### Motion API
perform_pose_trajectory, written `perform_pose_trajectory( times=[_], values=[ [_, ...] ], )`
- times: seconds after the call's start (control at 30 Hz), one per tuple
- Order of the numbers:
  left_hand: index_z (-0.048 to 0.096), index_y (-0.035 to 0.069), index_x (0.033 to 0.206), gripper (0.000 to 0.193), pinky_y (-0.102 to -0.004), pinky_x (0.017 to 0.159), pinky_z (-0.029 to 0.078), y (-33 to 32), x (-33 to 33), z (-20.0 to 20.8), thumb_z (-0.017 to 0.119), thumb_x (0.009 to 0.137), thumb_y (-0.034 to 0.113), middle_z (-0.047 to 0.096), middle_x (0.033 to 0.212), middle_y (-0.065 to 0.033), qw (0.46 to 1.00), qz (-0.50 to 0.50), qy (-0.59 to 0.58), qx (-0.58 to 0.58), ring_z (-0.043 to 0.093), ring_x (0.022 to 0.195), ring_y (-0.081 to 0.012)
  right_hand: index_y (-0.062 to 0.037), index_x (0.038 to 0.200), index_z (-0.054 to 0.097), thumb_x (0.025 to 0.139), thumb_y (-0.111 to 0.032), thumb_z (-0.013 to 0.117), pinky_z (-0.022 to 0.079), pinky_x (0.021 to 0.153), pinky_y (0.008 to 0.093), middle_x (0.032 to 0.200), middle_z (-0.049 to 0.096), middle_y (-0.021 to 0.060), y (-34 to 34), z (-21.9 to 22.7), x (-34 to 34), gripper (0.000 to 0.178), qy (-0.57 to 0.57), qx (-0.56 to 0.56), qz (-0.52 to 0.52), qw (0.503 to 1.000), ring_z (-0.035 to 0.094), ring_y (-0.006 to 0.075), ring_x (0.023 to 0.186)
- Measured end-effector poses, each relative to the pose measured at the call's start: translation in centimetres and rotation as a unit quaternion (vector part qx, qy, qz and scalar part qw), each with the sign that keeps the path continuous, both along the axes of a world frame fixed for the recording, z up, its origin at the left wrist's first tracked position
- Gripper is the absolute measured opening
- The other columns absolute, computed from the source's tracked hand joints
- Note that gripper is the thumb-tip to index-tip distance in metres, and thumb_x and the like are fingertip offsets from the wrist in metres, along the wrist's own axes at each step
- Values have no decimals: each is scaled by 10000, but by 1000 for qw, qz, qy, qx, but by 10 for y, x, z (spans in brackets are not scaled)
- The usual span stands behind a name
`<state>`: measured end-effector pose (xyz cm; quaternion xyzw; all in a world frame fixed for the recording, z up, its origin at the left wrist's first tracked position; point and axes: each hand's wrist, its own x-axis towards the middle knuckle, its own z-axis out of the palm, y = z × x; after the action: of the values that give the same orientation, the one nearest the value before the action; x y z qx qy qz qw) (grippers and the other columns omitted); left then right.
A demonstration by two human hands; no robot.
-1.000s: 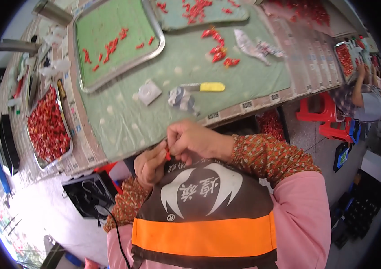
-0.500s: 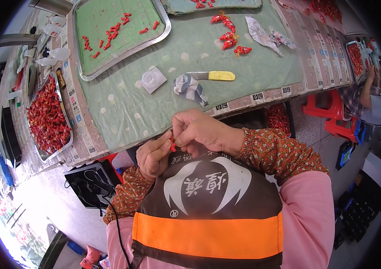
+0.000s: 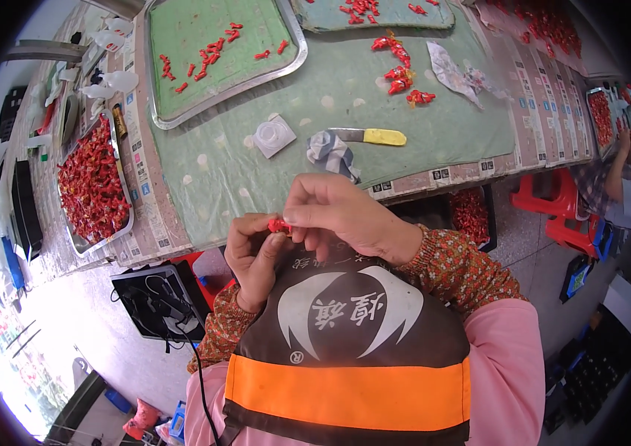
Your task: The person assembles small red plastic components by hand at a workbench.
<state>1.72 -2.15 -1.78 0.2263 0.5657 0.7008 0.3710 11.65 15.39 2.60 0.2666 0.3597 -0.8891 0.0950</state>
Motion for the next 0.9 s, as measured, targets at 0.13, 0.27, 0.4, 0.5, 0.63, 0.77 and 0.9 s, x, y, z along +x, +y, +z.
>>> perform_pose_trajectory(
  times=[0.13,0.27,0.4,0.5,0.63,0.77,0.9],
  values=[
    [547,20,1101,207,-245,706,520,3,-5,14,621,909,-11,651,1006,-91,987,15,-160,-29,618,782,-116,-13,992,559,943,-113,619,527,531,209,864,614,42,4,2,1,126,33,112,10,993,597,66,714],
    [541,48,1072,151,-228,667,496,7,-6,21,606,938,74,657,978,-81,971,4,-237,-33,591,732,-105,-18,1038,560,950,-91,608,495,630,194,922,595,12,-4,1,0,124,100,268,-11,958,567,38,794],
    [541,67,1058,131,-226,640,481,9,-6,22,598,953,121,668,957,-76,965,7,-258,-44,578,696,-104,-12,1024,562,940,-56,609,467,669,199,907,590,9,-4,-1,-2,105,107,341,0,934,555,36,791],
    [545,76,1041,117,-224,637,476,10,-5,23,598,958,138,669,945,-73,963,-1,-268,-40,576,681,-102,-6,1003,567,937,-43,606,456,683,206,900,584,7,-3,-3,-2,85,103,371,15,923,546,40,782],
    [551,84,1023,107,-225,633,475,10,-5,21,600,960,156,668,934,-68,956,-11,-292,-38,572,669,-102,0,970,570,933,-35,607,460,671,211,876,596,11,-4,-4,-1,63,87,353,13,932,550,45,769],
    [571,76,1009,112,-222,616,469,8,-5,18,601,962,173,671,929,-65,951,-17,-305,-50,564,654,-90,1,941,575,924,-30,613,459,650,214,835,608,11,-7,-9,0,52,70,375,14,924,551,46,748],
    [537,81,998,67,-250,592,459,6,-7,17,565,989,141,654,889,-56,946,-24,-319,-61,560,635,-96,1,920,580,912,-24,623,456,635,212,813,611,9,-7,-7,-1,51,56,372,18,926,550,44,732]
  ],
)
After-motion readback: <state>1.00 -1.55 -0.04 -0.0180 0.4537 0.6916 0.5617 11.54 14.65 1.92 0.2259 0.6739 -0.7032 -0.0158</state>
